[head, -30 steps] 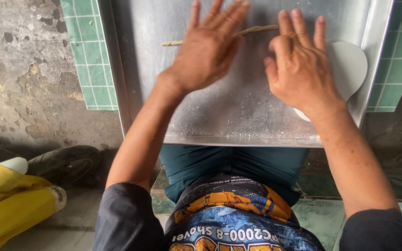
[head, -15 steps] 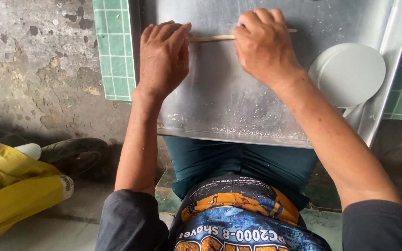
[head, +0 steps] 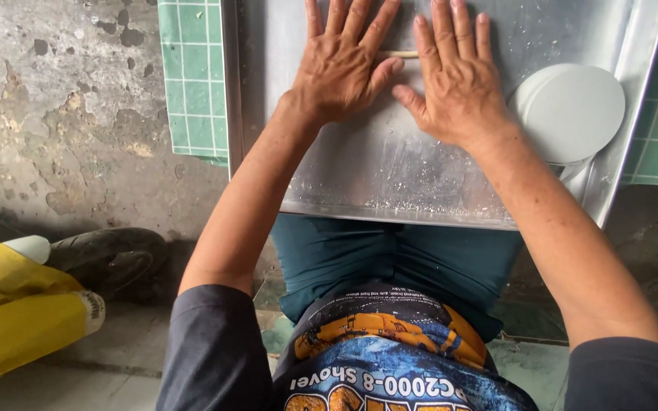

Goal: Rolling dough into thin ropes and twisting them into a braided shape, occasionally weighing pieces on a scale.

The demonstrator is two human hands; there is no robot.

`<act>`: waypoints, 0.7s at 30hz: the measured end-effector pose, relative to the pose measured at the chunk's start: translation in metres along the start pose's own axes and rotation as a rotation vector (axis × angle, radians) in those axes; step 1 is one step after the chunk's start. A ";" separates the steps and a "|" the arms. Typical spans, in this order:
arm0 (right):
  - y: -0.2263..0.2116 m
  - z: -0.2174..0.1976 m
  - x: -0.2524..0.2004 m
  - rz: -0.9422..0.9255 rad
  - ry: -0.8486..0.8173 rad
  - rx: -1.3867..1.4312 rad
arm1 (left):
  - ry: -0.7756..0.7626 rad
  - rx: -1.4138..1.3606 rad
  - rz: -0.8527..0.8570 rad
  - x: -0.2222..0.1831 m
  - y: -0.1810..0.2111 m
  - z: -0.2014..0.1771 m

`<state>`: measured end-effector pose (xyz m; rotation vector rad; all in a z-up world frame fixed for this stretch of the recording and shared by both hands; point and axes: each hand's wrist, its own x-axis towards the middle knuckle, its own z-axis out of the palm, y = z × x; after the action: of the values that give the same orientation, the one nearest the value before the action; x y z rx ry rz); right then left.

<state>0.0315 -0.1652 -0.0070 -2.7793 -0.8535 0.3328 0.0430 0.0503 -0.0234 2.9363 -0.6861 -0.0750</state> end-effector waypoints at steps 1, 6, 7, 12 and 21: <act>-0.002 0.000 -0.006 0.001 -0.006 0.001 | -0.004 -0.005 -0.001 -0.006 0.002 -0.003; -0.011 0.005 -0.043 -0.089 0.075 -0.036 | -0.135 -0.071 0.077 -0.042 0.014 -0.013; -0.017 0.001 -0.050 -0.089 0.073 -0.033 | -0.139 -0.072 0.076 -0.052 0.016 -0.012; -0.032 -0.007 -0.095 -0.043 -0.145 -0.136 | -0.313 -0.071 0.176 -0.096 0.033 -0.029; -0.042 -0.012 -0.116 -0.169 0.080 0.028 | -0.141 -0.102 0.117 -0.135 0.044 -0.027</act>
<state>-0.0808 -0.1988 0.0329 -2.6527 -1.0463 0.2021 -0.0951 0.0738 0.0117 2.8070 -0.8463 -0.2981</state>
